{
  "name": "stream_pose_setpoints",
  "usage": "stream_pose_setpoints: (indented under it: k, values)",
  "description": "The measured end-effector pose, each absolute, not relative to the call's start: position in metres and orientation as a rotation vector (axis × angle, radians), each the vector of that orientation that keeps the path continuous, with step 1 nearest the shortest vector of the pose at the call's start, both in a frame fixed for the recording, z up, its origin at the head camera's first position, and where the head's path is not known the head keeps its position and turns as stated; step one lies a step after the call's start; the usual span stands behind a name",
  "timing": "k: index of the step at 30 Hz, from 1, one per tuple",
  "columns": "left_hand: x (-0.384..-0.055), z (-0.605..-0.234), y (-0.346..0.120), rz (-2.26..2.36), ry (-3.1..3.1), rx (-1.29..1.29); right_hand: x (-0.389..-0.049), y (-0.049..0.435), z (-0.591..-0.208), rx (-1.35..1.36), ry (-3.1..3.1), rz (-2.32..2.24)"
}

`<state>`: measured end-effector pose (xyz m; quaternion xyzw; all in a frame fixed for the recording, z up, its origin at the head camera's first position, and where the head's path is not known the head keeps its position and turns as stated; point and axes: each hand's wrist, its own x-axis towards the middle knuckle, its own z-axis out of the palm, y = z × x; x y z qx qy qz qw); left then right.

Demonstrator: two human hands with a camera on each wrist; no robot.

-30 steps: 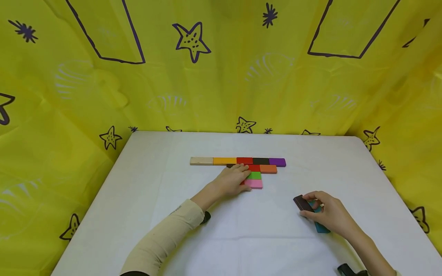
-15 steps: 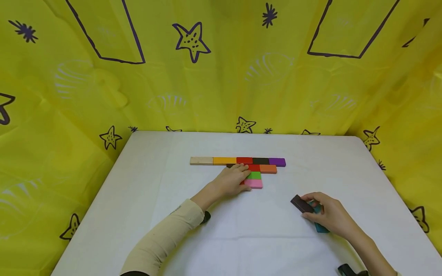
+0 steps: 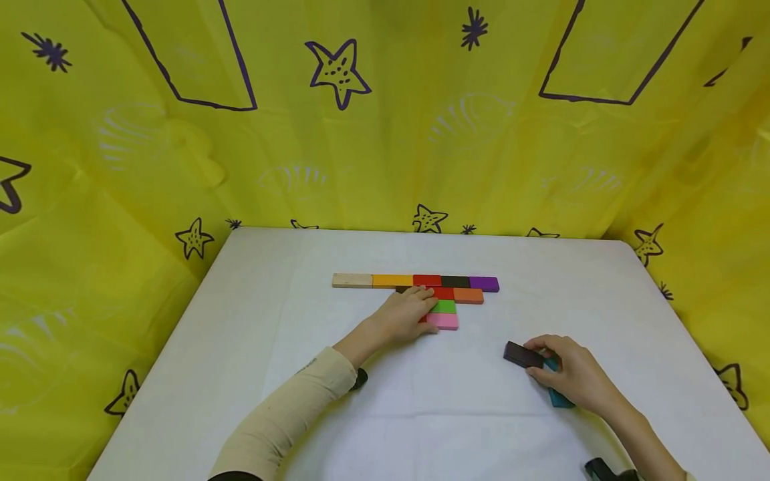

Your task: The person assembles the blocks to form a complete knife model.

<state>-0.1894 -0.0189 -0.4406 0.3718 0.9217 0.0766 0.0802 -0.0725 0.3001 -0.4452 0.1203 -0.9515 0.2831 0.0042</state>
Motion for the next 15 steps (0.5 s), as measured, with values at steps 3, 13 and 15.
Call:
stream_pose_setpoints:
  k: [3,13,15]
  values:
    - [-0.19,-0.441,-0.018,0.225,2.758,1.113,-0.075,0.299,-0.444,0.393,-2.969,0.894]
    - [-0.189,-0.44,-0.017,0.211,2.76,1.108,-0.088,0.288,-0.44,0.438,-2.917,0.926]
    - [-0.189,-0.441,-0.017,0.208,2.761,1.102,-0.092,0.285,-0.441,0.455,-2.904,0.934]
